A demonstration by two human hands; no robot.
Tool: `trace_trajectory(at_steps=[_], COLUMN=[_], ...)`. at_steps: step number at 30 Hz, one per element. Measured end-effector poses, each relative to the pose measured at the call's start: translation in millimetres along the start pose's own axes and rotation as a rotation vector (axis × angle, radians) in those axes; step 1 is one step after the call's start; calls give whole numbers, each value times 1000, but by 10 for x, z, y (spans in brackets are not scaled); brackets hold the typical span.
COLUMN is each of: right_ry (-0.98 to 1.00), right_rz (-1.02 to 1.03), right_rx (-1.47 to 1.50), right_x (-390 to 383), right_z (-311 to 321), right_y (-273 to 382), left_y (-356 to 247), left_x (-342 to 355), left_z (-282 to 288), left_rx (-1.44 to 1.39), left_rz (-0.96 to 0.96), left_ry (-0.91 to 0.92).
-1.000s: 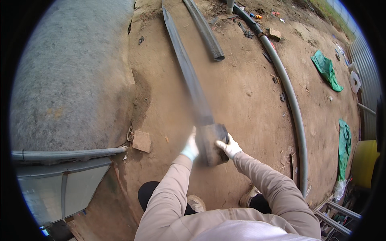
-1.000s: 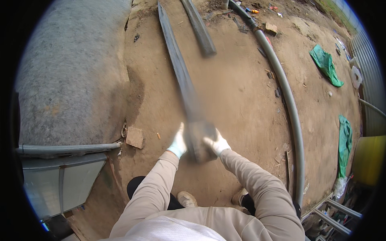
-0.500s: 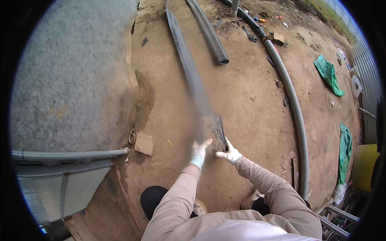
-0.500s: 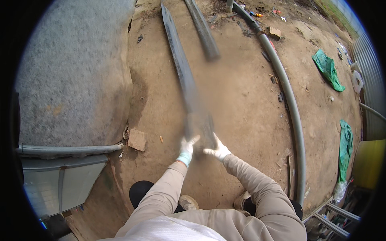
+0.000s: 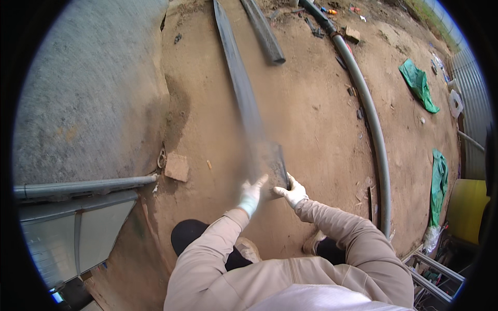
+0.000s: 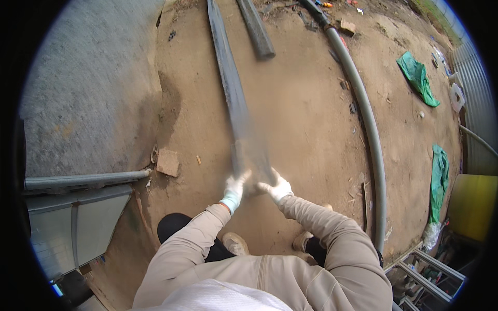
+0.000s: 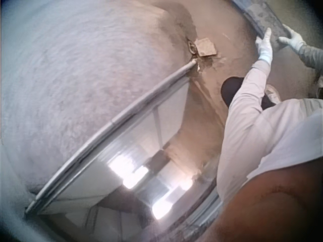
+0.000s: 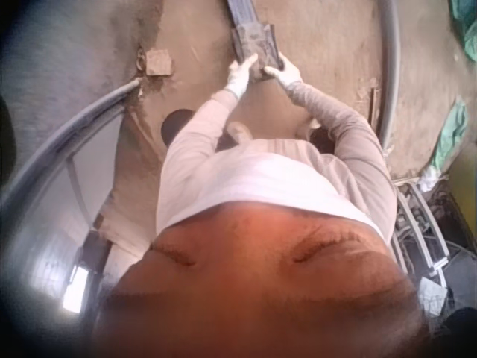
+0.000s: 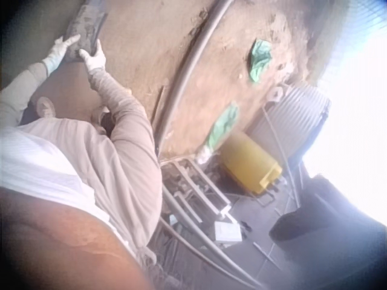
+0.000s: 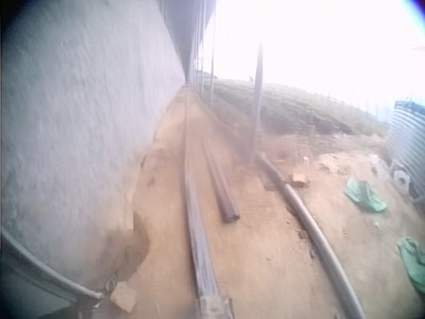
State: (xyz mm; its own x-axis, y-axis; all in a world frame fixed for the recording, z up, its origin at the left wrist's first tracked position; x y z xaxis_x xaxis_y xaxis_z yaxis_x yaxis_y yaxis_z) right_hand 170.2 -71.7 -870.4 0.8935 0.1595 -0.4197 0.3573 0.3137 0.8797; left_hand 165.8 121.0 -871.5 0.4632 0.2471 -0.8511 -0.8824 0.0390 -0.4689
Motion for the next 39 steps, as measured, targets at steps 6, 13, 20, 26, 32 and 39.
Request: trace_trajectory(at_steps=[6,13,20,26,32,39], right_ry=[233,360,353,177,41,-58], right_rz=[-338,-545,-28,813,119,115], right_rx=[-42,-437,-298,523,223,-120], right_x=[-1058,-1039,600,1084,649,1105], right_z=[157,148,45,-129,-151,-212], right_y=[-366,-161,637,751,102,737], left_y=[975,1503,5,-25,-103,-755], left_x=[-821,-628,-224,35,881,1199], left_z=[-259,-479,173,293,168,333], left_rx=[28,-268,-633,16,-201,-456], left_rz=[367,569,228,-57,-23,109], left_ry=[9,155,598,24,-85,175])
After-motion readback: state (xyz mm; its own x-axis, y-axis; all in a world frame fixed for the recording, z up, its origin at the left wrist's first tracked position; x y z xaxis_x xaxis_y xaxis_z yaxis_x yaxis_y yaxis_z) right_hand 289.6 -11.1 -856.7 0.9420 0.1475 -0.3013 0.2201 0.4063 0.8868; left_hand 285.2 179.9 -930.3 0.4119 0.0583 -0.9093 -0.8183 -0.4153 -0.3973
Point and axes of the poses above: each hand's wrist, its own x-axis towards the middle knuckle, its own z-axis out of the back of the hand, y = z × x, the point moved 5 cm from there along x, towards the middle knuckle, and after that the axes turned 10 degrees about z, right-handed, at the moved point
